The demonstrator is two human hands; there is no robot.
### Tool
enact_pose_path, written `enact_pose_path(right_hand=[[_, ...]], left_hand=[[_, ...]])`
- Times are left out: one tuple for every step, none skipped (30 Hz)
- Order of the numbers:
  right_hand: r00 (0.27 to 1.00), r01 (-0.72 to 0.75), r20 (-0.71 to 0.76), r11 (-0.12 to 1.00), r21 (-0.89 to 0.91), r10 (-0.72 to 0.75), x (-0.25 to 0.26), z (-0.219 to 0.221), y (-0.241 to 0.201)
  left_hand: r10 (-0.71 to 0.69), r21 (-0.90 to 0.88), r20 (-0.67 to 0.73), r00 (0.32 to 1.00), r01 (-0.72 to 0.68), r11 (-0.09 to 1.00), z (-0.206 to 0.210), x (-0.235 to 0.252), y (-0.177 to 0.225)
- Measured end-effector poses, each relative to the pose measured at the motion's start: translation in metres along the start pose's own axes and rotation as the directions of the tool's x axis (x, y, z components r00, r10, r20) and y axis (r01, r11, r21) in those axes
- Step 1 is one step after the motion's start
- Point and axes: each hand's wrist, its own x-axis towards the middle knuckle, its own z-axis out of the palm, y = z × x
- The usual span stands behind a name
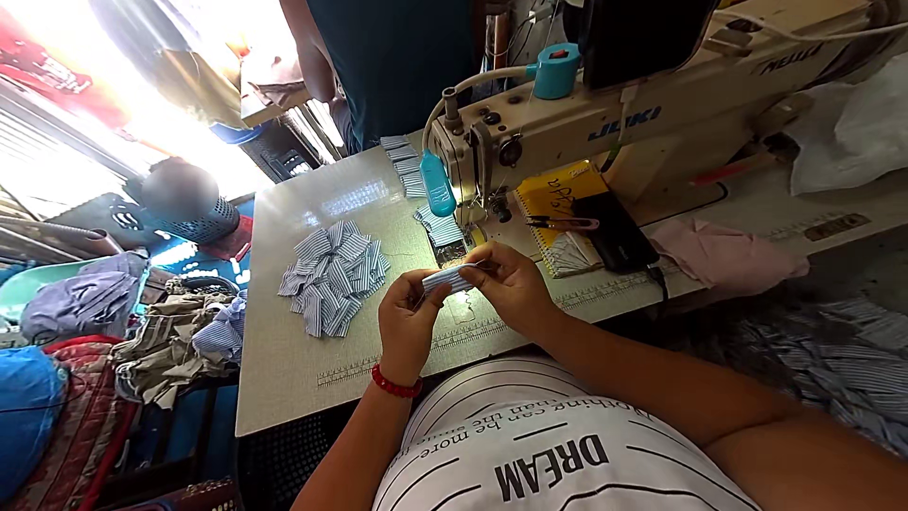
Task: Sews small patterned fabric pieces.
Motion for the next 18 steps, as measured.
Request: enact_pose_path(right_hand=[[1.000,-0.026,-0.011,1.000,0.015,0.026,0.000,0.000,0.000],[0.999,-0.052,-0.010,0.998,0.024,0.052,0.001,0.000,-0.001],[0.997,-0.079,-0.012,0.996,0.033,0.079,0.002,-0.001,-0.001],[0.995,-0.101,-0.016,0.994,0.034,0.102,0.003,-0.001,-0.001],[0.993,-0.115,-0.021,0.993,0.022,0.116,0.003,-0.003,0.000],[0.993,-0.121,-0.019,0.993,-0.005,0.120,0.002,-0.005,0.003],[0.994,-0.113,-0.013,0.993,-0.041,0.113,0.001,-0.008,0.007],[0.994,-0.105,0.004,0.992,-0.071,0.106,0.001,-0.009,0.011],[0.994,-0.103,0.020,0.991,-0.087,0.105,0.002,-0.008,0.016],[0.993,-0.107,0.030,0.989,-0.098,0.110,0.002,-0.008,0.019],[0.993,-0.110,0.034,0.988,-0.106,0.114,0.003,-0.007,0.020],[0.993,-0.103,0.037,0.988,-0.117,0.108,0.003,-0.006,0.021],[0.995,-0.088,0.025,0.988,-0.129,0.092,0.002,-0.006,0.020],[0.997,-0.071,0.000,0.989,-0.131,0.071,0.002,-0.005,0.019],[0.998,-0.060,-0.032,0.990,-0.124,0.056,0.002,-0.003,0.018],[0.997,-0.064,-0.058,0.992,-0.111,0.057,0.002,-0.002,0.018],[0.995,-0.084,-0.061,0.993,-0.082,0.080,0.002,0.000,0.018],[0.992,-0.124,-0.041,0.991,-0.045,0.123,0.003,0.000,0.018]], left_hand=[[-0.014,-0.016,0.000,1.000,0.014,1.000,0.000,0.000,-0.001],[-0.031,-0.038,-0.001,1.000,0.031,0.999,0.001,0.000,-0.001],[-0.056,-0.064,-0.003,0.998,0.056,0.996,0.001,0.000,-0.002],[-0.087,-0.089,-0.008,0.996,0.086,0.992,0.002,0.000,-0.003],[-0.121,-0.108,-0.015,0.993,0.119,0.987,0.004,0.001,-0.004],[-0.150,-0.112,-0.019,0.988,0.147,0.983,0.008,0.002,-0.005],[-0.171,-0.112,-0.020,0.985,0.168,0.979,0.011,0.002,-0.007],[-0.187,-0.119,-0.023,0.982,0.183,0.976,0.013,0.002,-0.009],[-0.196,-0.126,-0.027,0.980,0.192,0.973,0.013,0.003,-0.009],[-0.204,-0.133,-0.031,0.978,0.199,0.971,0.014,0.004,-0.010],[-0.213,-0.139,-0.031,0.977,0.207,0.968,0.014,0.005,-0.009],[-0.226,-0.144,-0.027,0.974,0.220,0.965,0.014,0.006,-0.006],[-0.241,-0.145,-0.019,0.970,0.235,0.961,0.014,0.007,-0.004],[-0.253,-0.148,-0.018,0.967,0.247,0.958,0.014,0.007,-0.002],[-0.259,-0.152,-0.019,0.966,0.254,0.955,0.014,0.008,-0.001],[-0.264,-0.160,-0.023,0.964,0.257,0.953,0.014,0.008,0.000],[-0.268,-0.173,-0.031,0.963,0.259,0.950,0.014,0.008,0.001],[-0.266,-0.187,-0.041,0.963,0.255,0.949,0.014,0.007,0.000]])
